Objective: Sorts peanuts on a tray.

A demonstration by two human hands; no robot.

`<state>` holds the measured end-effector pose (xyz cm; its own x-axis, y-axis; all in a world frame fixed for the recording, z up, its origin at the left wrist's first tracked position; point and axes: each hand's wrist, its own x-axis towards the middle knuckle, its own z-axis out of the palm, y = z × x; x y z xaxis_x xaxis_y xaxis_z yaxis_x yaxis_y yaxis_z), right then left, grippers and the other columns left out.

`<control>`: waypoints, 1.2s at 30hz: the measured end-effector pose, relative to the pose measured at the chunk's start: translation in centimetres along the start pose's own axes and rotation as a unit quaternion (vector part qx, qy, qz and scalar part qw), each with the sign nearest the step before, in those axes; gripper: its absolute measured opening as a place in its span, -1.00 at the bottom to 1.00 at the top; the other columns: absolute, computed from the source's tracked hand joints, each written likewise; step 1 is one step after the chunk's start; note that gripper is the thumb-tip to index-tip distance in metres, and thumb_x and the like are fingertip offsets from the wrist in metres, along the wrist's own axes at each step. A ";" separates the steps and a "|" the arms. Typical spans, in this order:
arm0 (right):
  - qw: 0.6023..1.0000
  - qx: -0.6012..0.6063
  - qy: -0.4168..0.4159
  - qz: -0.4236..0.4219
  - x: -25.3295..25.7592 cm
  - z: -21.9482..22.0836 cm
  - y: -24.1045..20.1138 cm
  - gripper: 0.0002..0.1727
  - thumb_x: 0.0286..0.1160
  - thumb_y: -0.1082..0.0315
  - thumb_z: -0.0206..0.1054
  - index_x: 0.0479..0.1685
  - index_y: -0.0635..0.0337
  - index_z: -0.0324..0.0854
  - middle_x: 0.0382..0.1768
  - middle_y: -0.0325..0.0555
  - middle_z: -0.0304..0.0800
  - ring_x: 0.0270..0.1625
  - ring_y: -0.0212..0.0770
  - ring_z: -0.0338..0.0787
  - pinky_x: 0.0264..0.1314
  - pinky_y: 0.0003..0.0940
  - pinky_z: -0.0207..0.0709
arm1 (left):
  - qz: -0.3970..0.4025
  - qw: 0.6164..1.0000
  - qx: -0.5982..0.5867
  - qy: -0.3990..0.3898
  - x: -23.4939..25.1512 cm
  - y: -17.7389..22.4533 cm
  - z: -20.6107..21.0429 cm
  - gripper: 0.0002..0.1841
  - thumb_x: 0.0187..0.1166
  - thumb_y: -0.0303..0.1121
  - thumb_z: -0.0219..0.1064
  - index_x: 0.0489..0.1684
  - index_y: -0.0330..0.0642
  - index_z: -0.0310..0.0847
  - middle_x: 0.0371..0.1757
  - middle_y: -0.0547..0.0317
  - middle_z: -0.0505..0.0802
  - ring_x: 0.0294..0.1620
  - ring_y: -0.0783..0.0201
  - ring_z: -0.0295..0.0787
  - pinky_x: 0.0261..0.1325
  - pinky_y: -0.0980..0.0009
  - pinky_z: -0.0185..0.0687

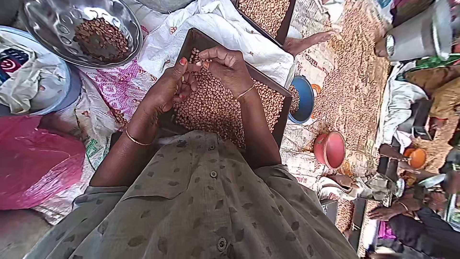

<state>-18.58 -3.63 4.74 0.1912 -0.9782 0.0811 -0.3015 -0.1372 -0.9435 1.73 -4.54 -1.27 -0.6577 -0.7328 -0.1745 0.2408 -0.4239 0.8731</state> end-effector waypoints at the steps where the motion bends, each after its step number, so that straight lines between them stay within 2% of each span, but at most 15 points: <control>1: 1.000 -0.012 -0.008 0.011 -0.9 0.2 -0.1 -0.79 0.60 0.56 0.26 0.09 0.44 0.70 -0.25 -0.20 0.83 -0.40 -0.61 0.61 -0.31 -0.67 0.52 | -0.002 1.000 -0.016 -0.017 0.0 0.2 -0.1 -0.47 0.92 -0.02 -0.39 0.26 -0.02 0.54 -0.40 0.45 0.68 -0.77 0.65 0.25 -0.78 0.78 0.12; 4: 0.993 -0.109 -0.006 0.045 -3.8 0.8 2.2 -0.84 0.63 0.48 0.22 -0.08 0.36 0.70 -0.52 -0.26 0.64 -0.54 -0.56 0.46 -0.43 -0.61 0.38 | 0.027 0.996 -0.080 -0.034 -0.2 0.2 -0.9 -0.54 0.92 -0.20 -0.27 0.05 -0.08 0.65 -0.49 0.45 0.61 -0.79 0.66 0.21 -0.80 0.78 0.10; 6: 0.975 -0.204 -0.039 0.078 -5.7 1.2 3.7 -0.81 0.63 0.42 0.23 -0.05 0.28 0.76 -0.44 -0.15 0.74 -0.47 -0.38 0.60 -0.34 -0.40 0.52 | 0.054 0.991 -0.116 -0.042 -0.2 -0.1 -1.4 -0.61 0.90 -0.32 -0.19 -0.03 -0.07 0.65 -0.54 0.47 0.57 -0.79 0.66 0.21 -0.80 0.78 0.09; 8: 0.936 -0.327 -0.075 0.103 -6.9 1.9 4.5 -0.72 0.65 0.35 0.26 0.18 0.20 0.78 -0.22 0.07 0.89 -0.24 0.03 0.86 -0.11 0.07 0.69 | 0.068 0.987 -0.140 -0.043 -0.2 0.0 -1.4 -0.64 0.88 -0.36 -0.16 -0.06 -0.05 0.65 -0.58 0.49 0.53 -0.78 0.66 0.23 -0.78 0.79 0.12; 10: 0.905 -0.404 -0.085 0.105 -7.5 2.9 5.1 -0.64 0.65 0.32 0.26 0.34 0.13 0.74 -0.18 0.16 0.91 -0.18 0.22 0.90 -0.11 0.25 0.68 | 0.068 0.986 -0.145 -0.042 -0.3 0.1 -1.1 -0.65 0.88 -0.37 -0.16 -0.09 -0.04 0.64 -0.62 0.51 0.49 -0.79 0.65 0.21 -0.78 0.78 0.11; 14: 0.884 -0.453 -0.083 0.079 -7.3 3.9 5.3 -0.71 0.69 0.29 0.22 0.15 0.20 0.78 -0.28 0.16 0.88 -0.20 0.25 0.90 -0.20 0.22 0.67 | 0.066 0.988 -0.130 -0.043 -0.4 0.0 -1.1 -0.64 0.88 -0.36 -0.17 -0.07 -0.04 0.65 -0.63 0.51 0.48 -0.79 0.63 0.21 -0.78 0.76 0.10; 18: 0.918 -0.391 -0.017 0.066 -7.3 3.0 6.1 -0.75 0.65 0.32 0.26 -0.02 0.28 0.79 -0.32 0.13 0.88 -0.26 0.15 0.89 -0.20 0.18 0.68 | 0.040 0.993 -0.101 -0.045 -0.3 -0.1 -1.0 -0.56 0.91 -0.25 -0.26 0.03 -0.08 0.65 -0.53 0.47 0.56 -0.78 0.64 0.22 -0.78 0.77 0.10; 19: 0.933 -0.356 0.022 0.049 -7.2 2.6 6.2 -0.77 0.64 0.34 0.28 -0.04 0.30 0.79 -0.38 0.07 0.85 -0.36 0.04 0.85 -0.27 0.07 0.68 | 0.025 0.995 -0.084 -0.047 -0.3 0.0 -0.8 -0.54 0.92 -0.20 -0.29 0.09 -0.08 0.64 -0.51 0.47 0.57 -0.79 0.65 0.21 -0.78 0.77 0.10; 21: 0.968 -0.226 0.107 -0.005 -6.7 2.4 5.7 -0.81 0.62 0.40 0.31 -0.09 0.37 0.76 -0.52 -0.15 0.71 -0.56 -0.39 0.57 -0.45 -0.43 0.49 | -0.010 0.998 -0.043 -0.054 -0.2 0.1 -0.5 -0.48 0.93 -0.10 -0.36 0.19 -0.07 0.60 -0.48 0.46 0.59 -0.79 0.65 0.19 -0.78 0.77 0.10; 23: 0.986 -0.080 0.136 -0.047 -6.2 3.2 3.4 -0.80 0.60 0.53 0.31 0.04 0.49 0.71 -0.38 -0.16 0.79 -0.49 -0.58 0.57 -0.40 -0.64 0.51 | -0.035 0.997 -0.004 -0.065 -0.1 0.1 -0.2 -0.46 0.92 -0.01 -0.37 0.17 -0.04 0.57 -0.47 0.45 0.64 -0.80 0.66 0.18 -0.79 0.77 0.09; 25: 0.990 -0.012 0.125 -0.059 -6.1 4.1 2.0 -0.74 0.62 0.57 0.26 0.16 0.56 0.64 -0.25 -0.08 0.84 -0.43 -0.56 0.63 -0.33 -0.62 0.58 | -0.050 0.996 0.005 -0.075 -0.1 0.0 -0.1 -0.48 0.92 0.01 -0.34 0.06 0.00 0.58 -0.49 0.46 0.68 -0.81 0.67 0.20 -0.79 0.78 0.09; 29: 0.998 -0.058 0.036 0.013 -6.7 4.0 3.3 -0.88 0.67 0.48 0.21 -0.12 0.39 0.60 -0.54 -0.27 0.58 -0.57 -0.57 0.45 -0.49 -0.64 0.38 | 0.000 0.995 -0.070 -0.069 -0.1 0.1 -0.8 -0.56 0.91 -0.22 -0.28 -0.01 -0.06 0.63 -0.52 0.44 0.60 -0.80 0.65 0.23 -0.81 0.77 0.13; 31: 0.986 -0.143 -0.068 0.044 -7.5 4.2 3.9 -0.85 0.64 0.44 0.24 -0.12 0.36 0.68 -0.47 -0.15 0.69 -0.49 -0.43 0.58 -0.38 -0.50 0.50 | 0.040 0.990 -0.124 -0.060 -0.1 -0.1 -1.2 -0.61 0.89 -0.33 -0.22 -0.09 -0.05 0.62 -0.59 0.48 0.54 -0.79 0.64 0.23 -0.79 0.76 0.12; 34: 0.932 -0.323 -0.155 0.048 -7.9 5.5 4.6 -0.78 0.62 0.36 0.27 -0.07 0.32 0.78 -0.31 0.14 0.87 -0.24 0.13 0.88 -0.18 0.15 0.66 | 0.058 0.984 -0.158 -0.050 -0.1 -0.1 -1.3 -0.64 0.89 -0.36 -0.18 -0.15 -0.03 0.61 -0.61 0.51 0.50 -0.78 0.65 0.25 -0.76 0.78 0.13; 36: 0.901 -0.392 -0.180 0.054 -7.7 6.0 4.7 -0.76 0.66 0.33 0.24 -0.03 0.28 0.77 -0.30 0.18 0.87 -0.20 0.25 0.89 -0.22 0.25 0.64 | 0.057 0.985 -0.160 -0.043 -0.1 0.0 -1.2 -0.64 0.88 -0.36 -0.18 -0.15 -0.03 0.60 -0.61 0.50 0.50 -0.78 0.65 0.25 -0.76 0.77 0.14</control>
<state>-15.83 4.24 -2.23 0.3685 -0.8980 -0.2404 -0.8763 -0.2492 -0.4122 2.70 -5.09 -1.83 -0.6682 -0.7432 -0.0321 0.5199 -0.4974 0.6945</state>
